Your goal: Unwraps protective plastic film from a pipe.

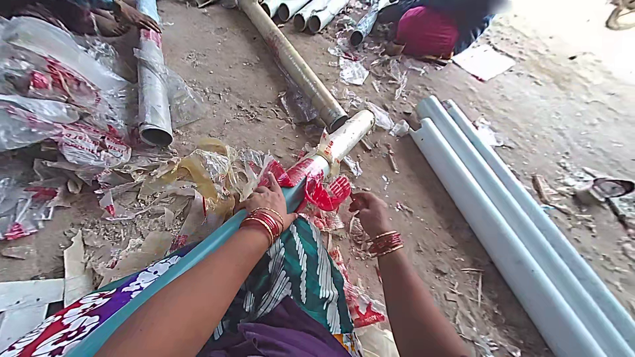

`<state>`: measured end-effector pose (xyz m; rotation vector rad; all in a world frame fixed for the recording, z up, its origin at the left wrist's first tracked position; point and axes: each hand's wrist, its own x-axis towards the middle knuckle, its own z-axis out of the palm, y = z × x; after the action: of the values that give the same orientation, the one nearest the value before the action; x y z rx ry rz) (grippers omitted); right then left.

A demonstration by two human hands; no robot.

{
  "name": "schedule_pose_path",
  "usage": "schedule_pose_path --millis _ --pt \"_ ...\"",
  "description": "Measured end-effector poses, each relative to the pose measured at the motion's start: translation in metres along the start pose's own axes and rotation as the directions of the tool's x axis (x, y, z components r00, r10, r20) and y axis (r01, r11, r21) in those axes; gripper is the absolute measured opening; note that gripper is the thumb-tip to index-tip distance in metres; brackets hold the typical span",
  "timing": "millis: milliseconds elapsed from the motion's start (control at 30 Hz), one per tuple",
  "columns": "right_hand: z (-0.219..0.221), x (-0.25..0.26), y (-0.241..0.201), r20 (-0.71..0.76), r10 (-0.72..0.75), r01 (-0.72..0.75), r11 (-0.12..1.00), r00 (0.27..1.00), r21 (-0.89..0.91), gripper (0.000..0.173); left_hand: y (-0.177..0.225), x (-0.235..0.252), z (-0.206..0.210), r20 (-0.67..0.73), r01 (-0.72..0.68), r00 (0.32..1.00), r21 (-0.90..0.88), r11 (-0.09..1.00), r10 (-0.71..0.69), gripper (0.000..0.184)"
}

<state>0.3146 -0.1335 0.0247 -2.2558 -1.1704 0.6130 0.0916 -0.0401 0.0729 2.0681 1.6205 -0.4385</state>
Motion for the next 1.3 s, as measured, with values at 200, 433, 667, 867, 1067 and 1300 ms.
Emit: schedule_pose_path --millis 200,433,667,867,1067,1300 --pt "-0.042 0.028 -0.046 -0.080 -0.349 0.277 0.847 0.934 -0.454 0.029 -0.003 0.001 -0.002 0.014 -0.022 1.000 -0.037 0.999 0.023 0.123" --pt "-0.040 0.051 -0.058 0.119 -0.492 0.506 0.846 0.863 -0.171 0.020 -0.003 -0.001 -0.004 0.038 -0.029 0.999 -0.067 0.997 0.031 0.123" --pt "0.002 0.068 -0.075 0.200 -0.686 0.715 0.679 0.699 -0.169 0.020 -0.004 0.000 -0.005 0.038 -0.023 0.999 -0.043 0.999 0.025 0.122" --pt "0.004 0.078 -0.090 0.387 -0.712 0.779 0.361 0.585 -0.513 0.028 -0.004 0.002 -0.003 0.023 -0.019 1.000 -0.045 0.999 0.020 0.122" --pt "0.001 0.099 -0.085 0.556 -0.658 0.836 0.220 0.508 -0.503 0.025 -0.003 0.003 -0.002 0.029 -0.009 1.000 -0.047 0.999 0.010 0.123" --pt "0.008 0.105 -0.073 0.497 -0.827 0.915 0.049 0.261 -0.400 0.014 -0.003 0.003 -0.003 0.030 -0.008 1.000 -0.020 1.000 0.008 0.123"
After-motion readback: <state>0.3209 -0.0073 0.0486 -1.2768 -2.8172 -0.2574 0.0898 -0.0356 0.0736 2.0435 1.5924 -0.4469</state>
